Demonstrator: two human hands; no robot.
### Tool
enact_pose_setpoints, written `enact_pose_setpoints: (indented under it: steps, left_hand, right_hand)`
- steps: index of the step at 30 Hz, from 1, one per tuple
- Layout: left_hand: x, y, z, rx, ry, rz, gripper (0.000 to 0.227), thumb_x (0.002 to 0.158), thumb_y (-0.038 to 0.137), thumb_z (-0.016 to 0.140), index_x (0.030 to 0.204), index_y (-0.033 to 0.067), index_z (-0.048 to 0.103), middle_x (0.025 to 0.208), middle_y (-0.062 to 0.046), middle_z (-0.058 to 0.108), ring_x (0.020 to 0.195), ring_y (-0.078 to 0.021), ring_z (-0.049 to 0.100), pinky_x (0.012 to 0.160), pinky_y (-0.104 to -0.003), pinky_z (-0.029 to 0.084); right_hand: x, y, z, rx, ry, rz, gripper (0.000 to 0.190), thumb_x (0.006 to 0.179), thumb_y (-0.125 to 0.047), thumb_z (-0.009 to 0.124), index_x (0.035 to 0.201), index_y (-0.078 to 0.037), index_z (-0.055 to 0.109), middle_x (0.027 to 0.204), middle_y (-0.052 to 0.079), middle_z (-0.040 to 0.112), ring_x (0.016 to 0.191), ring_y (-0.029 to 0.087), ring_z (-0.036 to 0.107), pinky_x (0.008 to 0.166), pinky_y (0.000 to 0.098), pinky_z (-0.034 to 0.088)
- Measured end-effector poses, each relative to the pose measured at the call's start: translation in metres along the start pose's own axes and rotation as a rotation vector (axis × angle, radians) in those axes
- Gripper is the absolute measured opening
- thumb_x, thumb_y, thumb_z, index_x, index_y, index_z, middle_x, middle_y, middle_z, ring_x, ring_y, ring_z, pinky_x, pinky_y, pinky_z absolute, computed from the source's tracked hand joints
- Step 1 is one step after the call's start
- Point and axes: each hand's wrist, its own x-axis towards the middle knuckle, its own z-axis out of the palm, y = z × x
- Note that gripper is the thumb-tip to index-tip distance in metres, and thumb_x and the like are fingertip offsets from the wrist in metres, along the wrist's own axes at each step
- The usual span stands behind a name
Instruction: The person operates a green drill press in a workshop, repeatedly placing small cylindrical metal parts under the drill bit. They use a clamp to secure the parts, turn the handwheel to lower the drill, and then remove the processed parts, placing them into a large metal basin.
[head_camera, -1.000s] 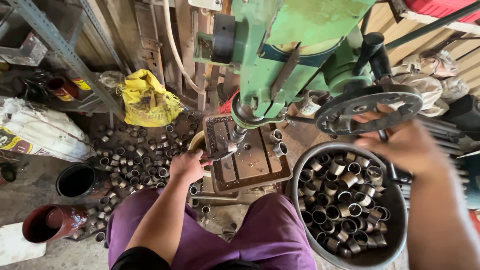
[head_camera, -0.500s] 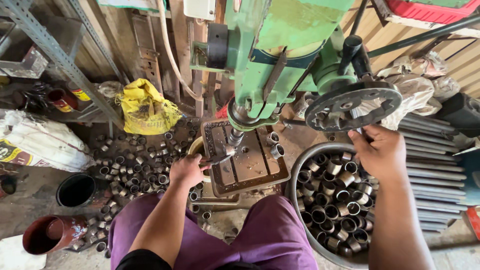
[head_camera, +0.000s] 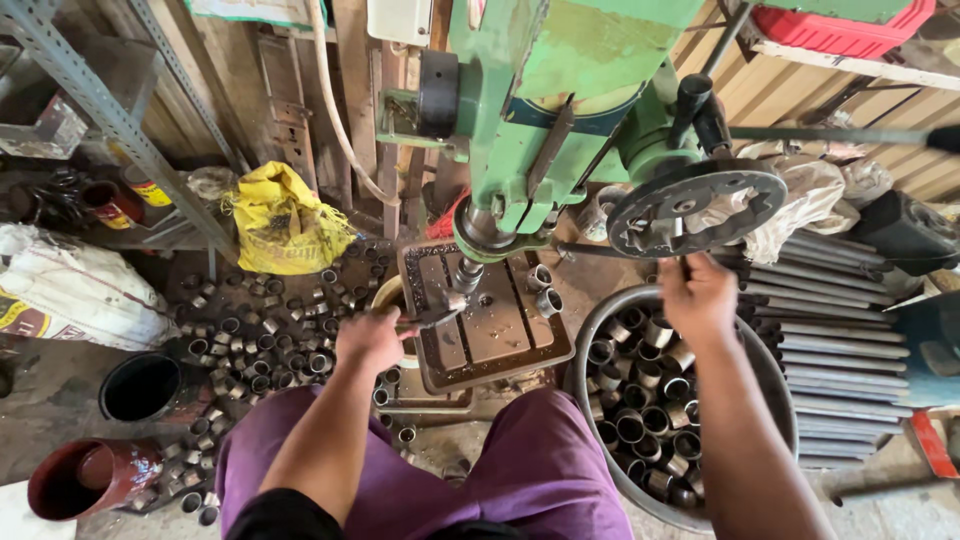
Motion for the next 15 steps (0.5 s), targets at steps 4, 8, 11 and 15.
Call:
enact_pose_setpoints:
  steps: [4,8,11,15]
  left_hand:
    - [-0.001,0.004,0.009,0.031,0.081,0.001,0.027,0.099,0.043,0.056,0.117,0.0234,0.062,0.107,-0.004,0.074,0.094,-0.0222,0.074,0.077,-0.038,0.060]
    - [-0.002,0.003,0.013,0.059,0.129,0.020,0.023,0.094,0.036,0.061,0.115,0.0253,0.063,0.108,-0.004,0.073,0.094,-0.0227,0.074,0.076,-0.039,0.058]
    - [-0.009,0.008,0.005,0.031,0.080,-0.033,0.030,0.091,0.033,0.063,0.120,0.0252,0.061,0.114,-0.005,0.071,0.093,-0.0227,0.075,0.071,-0.039,0.063]
    - [-0.017,0.014,-0.005,0.045,0.082,-0.032,0.039,0.096,0.055,0.060,0.116,0.0223,0.065,0.111,-0.007,0.075,0.099,-0.0260,0.074,0.082,-0.043,0.060]
  right_hand:
    - [-0.020,-0.009,-0.001,0.060,0.051,-0.006,0.018,0.104,-0.009,0.063,0.118,0.000,0.067,0.087,0.009,0.073,0.066,0.010,0.066,0.056,0.0251,0.056]
    - [-0.053,-0.046,-0.053,-0.358,0.382,-0.427,0.027,0.114,-0.012,0.067,0.139,-0.001,0.064,0.115,0.012,0.073,0.096,0.018,0.073,0.085,0.0271,0.058]
    - [-0.059,-0.066,-0.068,0.121,0.621,-0.289,0.057,0.101,-0.017,0.068,0.147,0.005,0.043,0.141,0.019,0.055,0.088,0.020,0.061,0.073,0.0280,0.049]
    - [-0.051,-0.068,-0.079,-0.180,0.477,-0.443,0.060,0.114,-0.016,0.071,0.160,0.000,0.037,0.158,0.014,0.045,0.118,0.026,0.066,0.095,0.0293,0.055]
